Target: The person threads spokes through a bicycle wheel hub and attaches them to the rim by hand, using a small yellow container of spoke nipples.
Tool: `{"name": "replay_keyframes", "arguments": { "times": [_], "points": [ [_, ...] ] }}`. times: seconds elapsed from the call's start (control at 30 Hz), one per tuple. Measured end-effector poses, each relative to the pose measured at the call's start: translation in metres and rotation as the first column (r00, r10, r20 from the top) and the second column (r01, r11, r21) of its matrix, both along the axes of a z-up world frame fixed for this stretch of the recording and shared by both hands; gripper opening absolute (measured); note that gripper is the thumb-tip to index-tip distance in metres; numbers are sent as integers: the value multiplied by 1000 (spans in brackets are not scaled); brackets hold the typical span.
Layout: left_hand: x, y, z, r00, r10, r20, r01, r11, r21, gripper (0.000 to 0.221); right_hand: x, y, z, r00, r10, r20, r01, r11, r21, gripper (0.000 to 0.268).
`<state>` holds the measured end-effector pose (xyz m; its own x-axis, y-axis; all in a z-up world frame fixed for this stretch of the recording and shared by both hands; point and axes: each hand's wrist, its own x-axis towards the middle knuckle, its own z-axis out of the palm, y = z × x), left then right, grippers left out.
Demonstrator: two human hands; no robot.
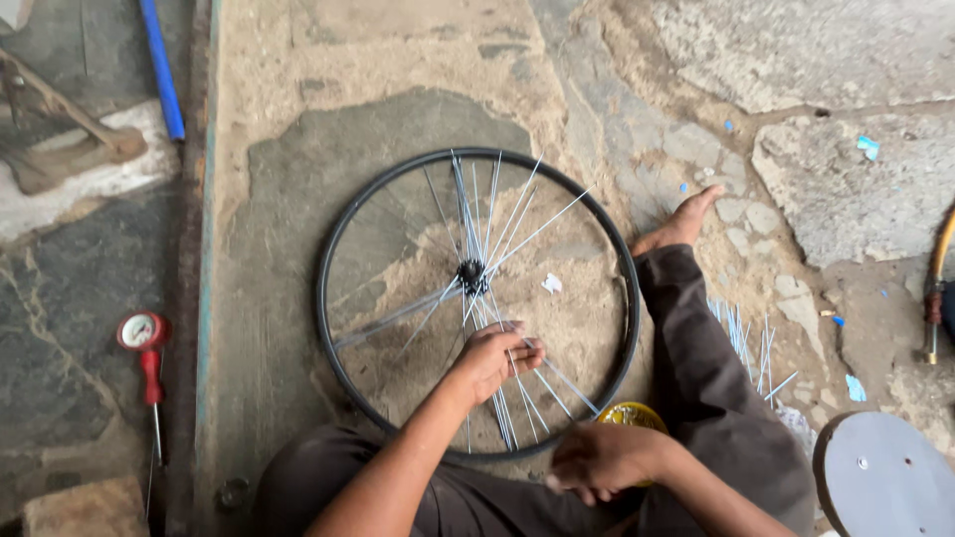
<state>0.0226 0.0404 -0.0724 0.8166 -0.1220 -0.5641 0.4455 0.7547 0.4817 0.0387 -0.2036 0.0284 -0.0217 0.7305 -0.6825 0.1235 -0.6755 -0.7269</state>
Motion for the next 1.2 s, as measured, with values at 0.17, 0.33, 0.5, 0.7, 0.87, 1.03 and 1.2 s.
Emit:
{"name": "replay_keyframes", "arguments": {
  "times": [0.17, 0.33, 0.5, 0.7, 0.87, 1.03, 1.2],
  "points": [
    [-14, -27, -24, 978, -208, 16, 202, 964, 171, 23, 23, -76, -53, 579, 383, 720, -413, 899, -146, 35],
    [-8, -26, -46, 965, -255, -56, 260, 916, 306, 21, 0, -97, -119, 570, 292, 768, 97, 904, -416, 28],
    [-11, -27, -62, 965, -259, -48, 259, 904, 341, 18, -3, -104, -133, 500, 277, 820, 105, 921, -375, 19],
    [-19, -43, -62, 967, -253, -8, 247, 934, 257, 19, -1, -75, -91, 608, 243, 756, 182, 884, -430, 17],
    [-36, -75, -73, 936, -352, 15, 347, 928, 133, 25, 1, -55, -79, 616, 199, 762, 259, 862, -435, 11],
    [-35, -70, -63, 914, -400, -64, 405, 899, 167, 26, -3, -39, -41, 521, 71, 851, 350, 891, -288, 15],
    [-36, -67, -63, 906, -418, -61, 419, 874, 244, 25, -30, -33, -24, 694, -496, 522, 646, 749, -146, 17]
  ]
}}
